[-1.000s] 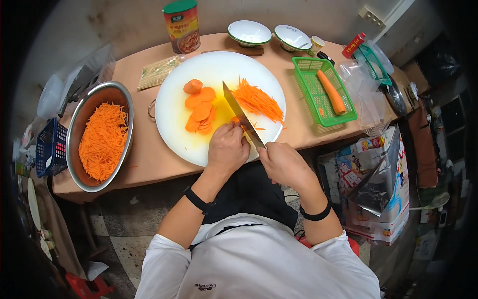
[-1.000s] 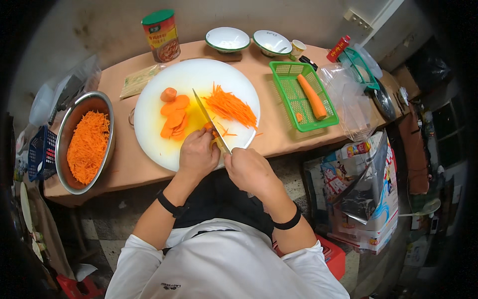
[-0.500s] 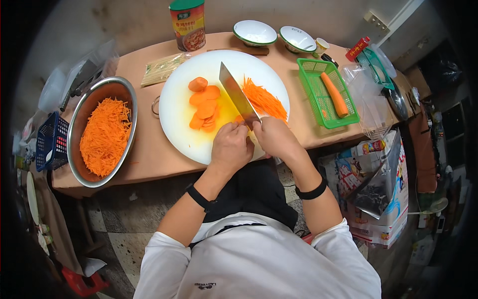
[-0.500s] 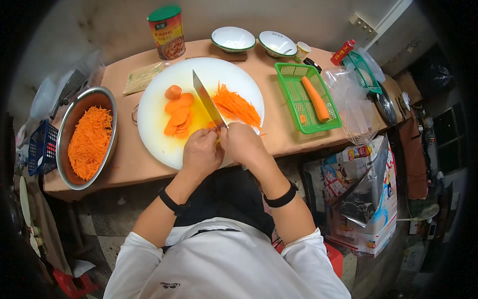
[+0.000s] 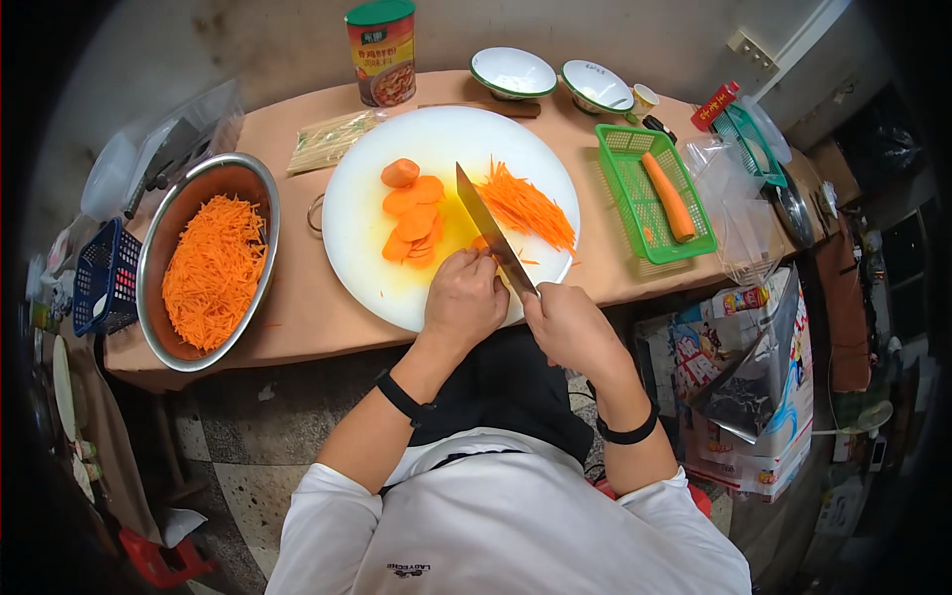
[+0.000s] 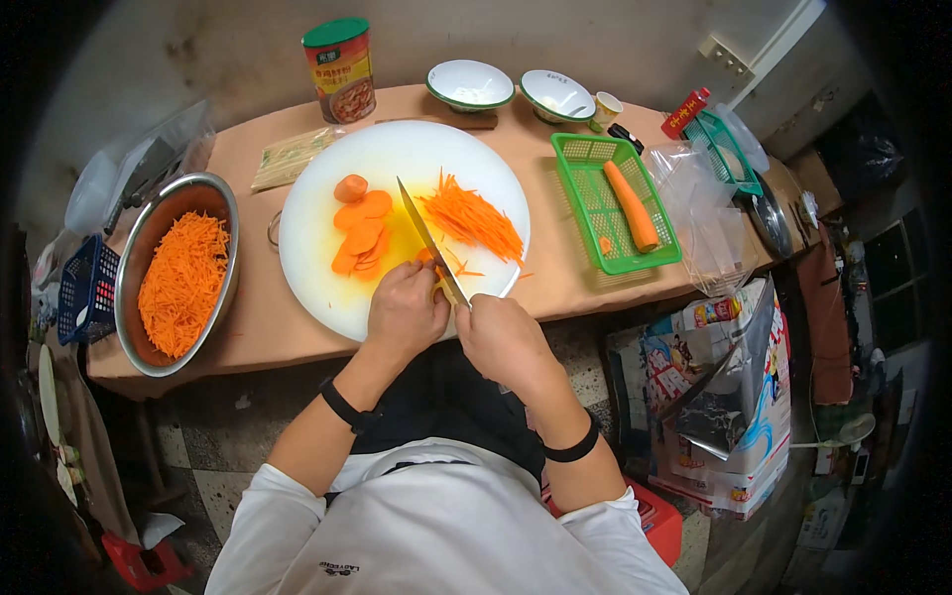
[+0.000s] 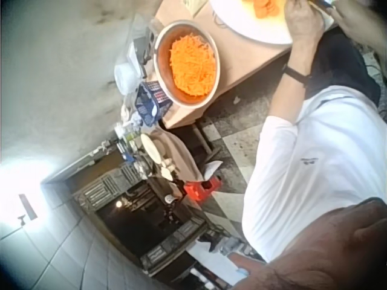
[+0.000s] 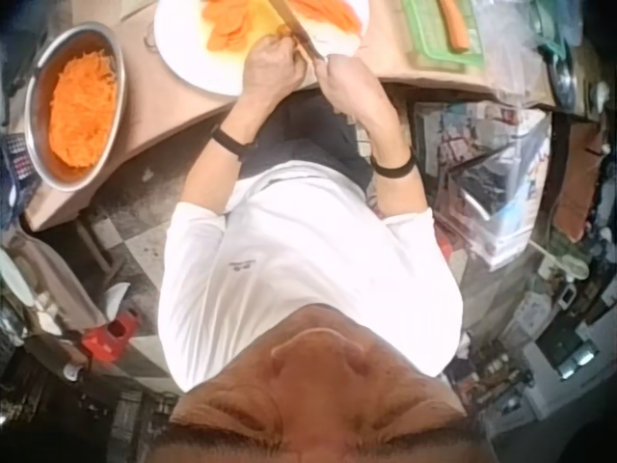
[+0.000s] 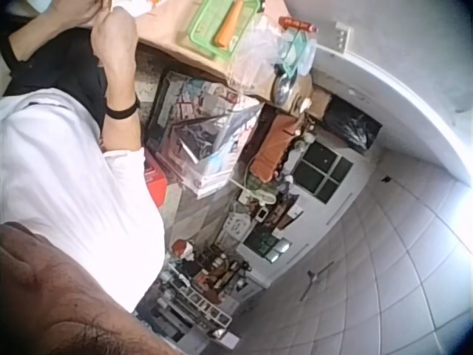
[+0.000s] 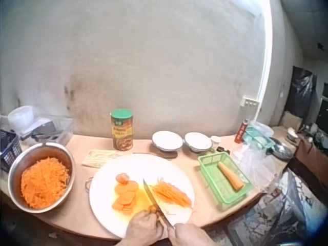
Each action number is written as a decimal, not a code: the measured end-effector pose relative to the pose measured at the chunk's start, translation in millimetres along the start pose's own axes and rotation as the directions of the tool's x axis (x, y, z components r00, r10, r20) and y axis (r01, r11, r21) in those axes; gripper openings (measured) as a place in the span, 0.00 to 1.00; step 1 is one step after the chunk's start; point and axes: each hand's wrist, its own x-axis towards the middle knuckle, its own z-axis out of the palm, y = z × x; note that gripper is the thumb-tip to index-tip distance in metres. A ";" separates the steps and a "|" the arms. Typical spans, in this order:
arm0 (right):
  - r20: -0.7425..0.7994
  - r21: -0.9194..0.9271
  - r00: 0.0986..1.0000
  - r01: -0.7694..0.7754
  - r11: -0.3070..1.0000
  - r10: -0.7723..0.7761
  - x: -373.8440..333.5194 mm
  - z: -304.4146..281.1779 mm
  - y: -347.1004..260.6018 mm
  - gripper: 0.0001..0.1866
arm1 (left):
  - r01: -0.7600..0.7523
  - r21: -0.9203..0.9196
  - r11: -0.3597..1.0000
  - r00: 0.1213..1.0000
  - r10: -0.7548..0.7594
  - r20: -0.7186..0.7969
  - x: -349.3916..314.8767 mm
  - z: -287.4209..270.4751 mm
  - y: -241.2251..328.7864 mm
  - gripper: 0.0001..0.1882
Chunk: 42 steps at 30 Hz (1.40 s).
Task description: Slicing a carrot into rounds and julienning them on a cutting board using a cleaver.
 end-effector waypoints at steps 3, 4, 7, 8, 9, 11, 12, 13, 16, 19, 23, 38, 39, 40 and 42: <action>0.064 0.046 0.998 -0.032 0.998 0.029 3.8 -5.3 -2.2 0.23 | 0.016 -0.004 1.000 1.000 -0.016 0.012 1.5 -1.3 0.6 0.13; 0.117 0.096 0.990 -0.093 0.991 0.082 7.8 -8.5 -7.0 0.23 | 0.011 -0.007 1.000 1.000 -0.011 0.007 2.0 -1.3 0.2 0.12; 0.168 0.128 0.973 -0.180 0.975 0.158 30.1 -7.5 -17.5 0.23 | 0.010 -0.015 1.000 1.000 -0.010 0.020 4.2 -4.3 1.6 0.12; 0.163 0.116 0.970 -0.201 0.973 0.181 38.1 -4.8 -18.4 0.24 | 0.014 -0.016 1.000 0.999 -0.013 0.037 4.6 -5.2 2.4 0.11; 0.162 0.117 0.971 -0.198 0.973 0.178 47.3 1.7 -14.4 0.24 | 0.013 -0.014 1.000 0.999 -0.012 0.036 4.1 -6.3 1.8 0.11; -0.071 0.011 0.997 -0.042 0.999 0.043 62.6 15.3 2.2 0.25 | 0.017 -0.037 0.999 0.997 -0.014 0.074 5.6 -4.3 1.9 0.11; -0.071 0.008 0.997 -0.035 0.999 0.035 63.9 17.2 6.3 0.25 | 0.017 -0.033 0.999 0.998 -0.015 0.068 4.5 -2.3 0.7 0.11; -0.117 0.017 0.993 -0.023 1.000 0.025 62.2 17.3 11.9 0.24 | -0.011 -0.032 0.999 1.000 0.012 0.010 3.4 0.2 0.2 0.11; -0.071 0.073 0.993 -0.084 0.994 0.090 41.2 1.3 -3.4 0.24 | -0.026 -0.012 1.000 0.999 0.025 -0.049 -0.6 1.3 -1.9 0.11; 0.048 0.117 0.985 -0.168 0.979 0.164 19.0 -11.0 -17.9 0.24 | -0.007 -0.005 1.000 0.999 0.007 -0.031 -0.1 0.3 -2.2 0.10; -0.045 0.032 0.999 -0.004 0.999 0.006 4.5 2.9 2.5 0.24 | 0.001 -0.016 1.000 1.000 -0.001 -0.012 1.6 -0.7 1.2 0.09; -0.030 0.130 0.995 -0.093 0.987 0.097 63.5 5.9 -6.0 0.25 | 0.012 -0.051 0.999 1.000 -0.012 0.008 3.2 -0.9 0.7 0.09; -0.025 0.128 0.995 -0.088 0.988 0.092 59.5 5.4 -5.2 0.25 | 0.018 -0.046 0.999 1.000 -0.018 0.005 1.6 -1.0 -0.1 0.09; -0.043 0.168 0.995 -0.081 0.982 0.090 51.4 4.3 -3.9 0.24 | 0.018 -0.035 0.999 1.000 -0.018 -0.002 0.2 -0.6 -1.1 0.11; -0.065 0.205 0.994 -0.078 0.976 0.093 34.2 -1.6 -5.4 0.24 | 0.015 -0.029 0.999 1.000 -0.016 -0.009 -0.7 0.3 -0.5 0.13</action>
